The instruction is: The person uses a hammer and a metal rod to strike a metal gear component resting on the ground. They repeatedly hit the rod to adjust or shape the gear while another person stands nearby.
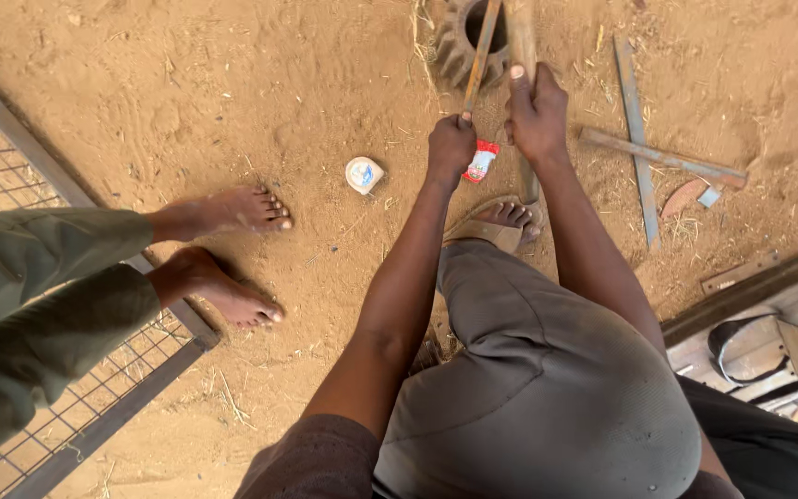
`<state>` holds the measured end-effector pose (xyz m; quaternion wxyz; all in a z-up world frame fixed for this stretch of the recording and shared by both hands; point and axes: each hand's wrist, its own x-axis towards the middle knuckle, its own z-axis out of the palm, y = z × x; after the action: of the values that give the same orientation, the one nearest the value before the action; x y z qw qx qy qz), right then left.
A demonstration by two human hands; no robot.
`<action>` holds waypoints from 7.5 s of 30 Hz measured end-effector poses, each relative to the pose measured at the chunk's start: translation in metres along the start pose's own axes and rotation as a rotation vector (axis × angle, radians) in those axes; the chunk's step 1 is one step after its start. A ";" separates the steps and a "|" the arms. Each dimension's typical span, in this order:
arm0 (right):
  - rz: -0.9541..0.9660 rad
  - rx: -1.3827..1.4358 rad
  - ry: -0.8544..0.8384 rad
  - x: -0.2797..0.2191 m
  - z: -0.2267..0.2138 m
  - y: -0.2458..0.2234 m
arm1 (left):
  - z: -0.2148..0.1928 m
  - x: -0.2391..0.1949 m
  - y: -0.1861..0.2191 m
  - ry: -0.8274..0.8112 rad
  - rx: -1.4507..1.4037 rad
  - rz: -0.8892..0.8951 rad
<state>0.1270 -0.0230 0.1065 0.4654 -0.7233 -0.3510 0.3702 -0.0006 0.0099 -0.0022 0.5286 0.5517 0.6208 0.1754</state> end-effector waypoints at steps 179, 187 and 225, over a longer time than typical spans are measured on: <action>0.433 0.107 -0.054 0.024 -0.044 -0.067 | -0.071 -0.065 -0.020 -0.835 -0.884 -0.443; -0.002 0.047 -0.047 0.019 -0.036 -0.072 | -0.068 -0.070 0.008 -0.822 -0.484 -0.349; 0.248 -0.360 -0.229 0.046 -0.029 -0.065 | -0.081 -0.067 -0.022 -0.671 -0.604 -0.292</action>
<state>0.1639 0.0248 0.1660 0.2372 -0.7854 -0.3701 0.4357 -0.0916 -0.0267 0.0417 0.8560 0.3064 0.4078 0.0840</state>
